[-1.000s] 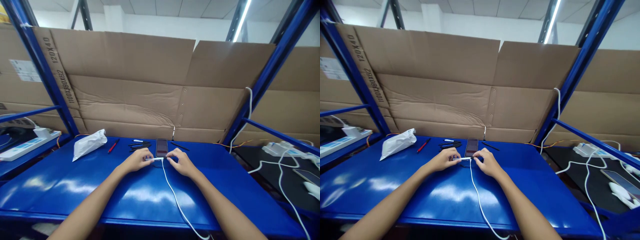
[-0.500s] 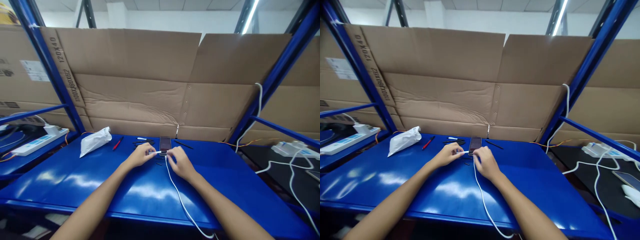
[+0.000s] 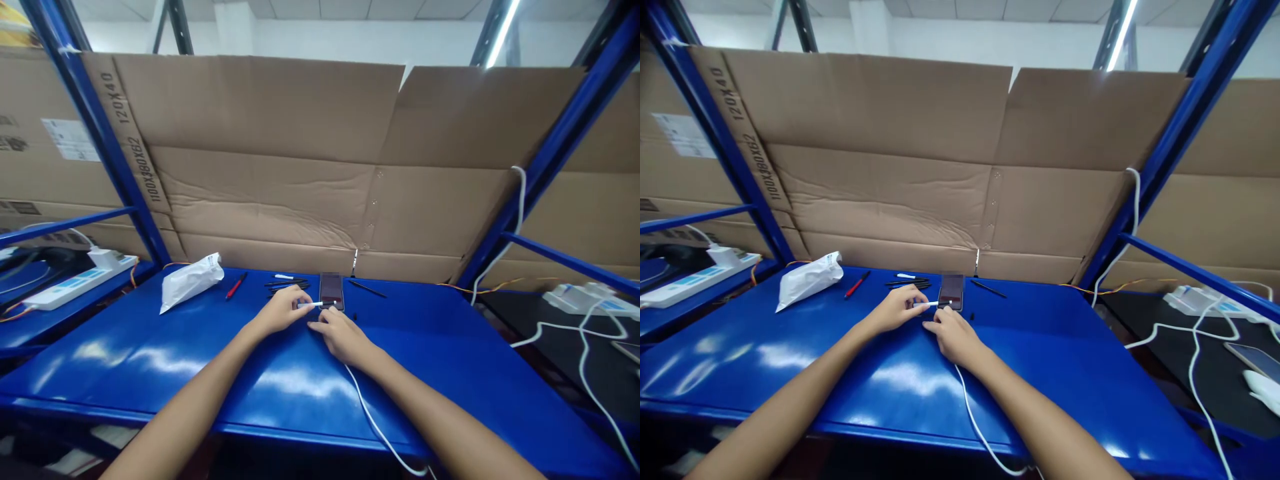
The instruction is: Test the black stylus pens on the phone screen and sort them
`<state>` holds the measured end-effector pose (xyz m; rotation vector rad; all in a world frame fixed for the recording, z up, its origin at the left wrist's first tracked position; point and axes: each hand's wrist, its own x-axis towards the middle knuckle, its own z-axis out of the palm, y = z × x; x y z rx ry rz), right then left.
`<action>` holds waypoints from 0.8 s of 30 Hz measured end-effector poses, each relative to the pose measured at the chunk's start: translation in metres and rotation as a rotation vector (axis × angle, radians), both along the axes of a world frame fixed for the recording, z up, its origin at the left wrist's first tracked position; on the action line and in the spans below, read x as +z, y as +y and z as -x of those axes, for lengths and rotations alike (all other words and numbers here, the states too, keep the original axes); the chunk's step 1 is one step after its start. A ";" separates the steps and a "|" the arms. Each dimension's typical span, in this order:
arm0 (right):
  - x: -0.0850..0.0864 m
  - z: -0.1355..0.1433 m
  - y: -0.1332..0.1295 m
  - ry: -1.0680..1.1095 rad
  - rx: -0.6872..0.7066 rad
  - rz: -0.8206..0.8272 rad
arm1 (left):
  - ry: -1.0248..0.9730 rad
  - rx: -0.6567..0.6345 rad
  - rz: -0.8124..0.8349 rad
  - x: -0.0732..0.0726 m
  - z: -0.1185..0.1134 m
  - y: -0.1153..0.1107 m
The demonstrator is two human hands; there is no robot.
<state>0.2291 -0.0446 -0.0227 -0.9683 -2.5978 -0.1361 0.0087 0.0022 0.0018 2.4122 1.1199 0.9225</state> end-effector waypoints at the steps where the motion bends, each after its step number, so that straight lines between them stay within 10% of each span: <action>1: -0.001 -0.001 0.000 0.013 0.006 0.003 | 0.006 -0.001 0.000 0.000 0.000 0.000; 12: -0.002 -0.007 -0.002 0.132 0.043 -0.022 | 0.033 -0.013 0.000 -0.002 0.003 0.002; 24: 0.003 -0.042 0.026 1.024 -0.234 0.352 | 0.026 -0.106 0.042 0.000 0.001 -0.001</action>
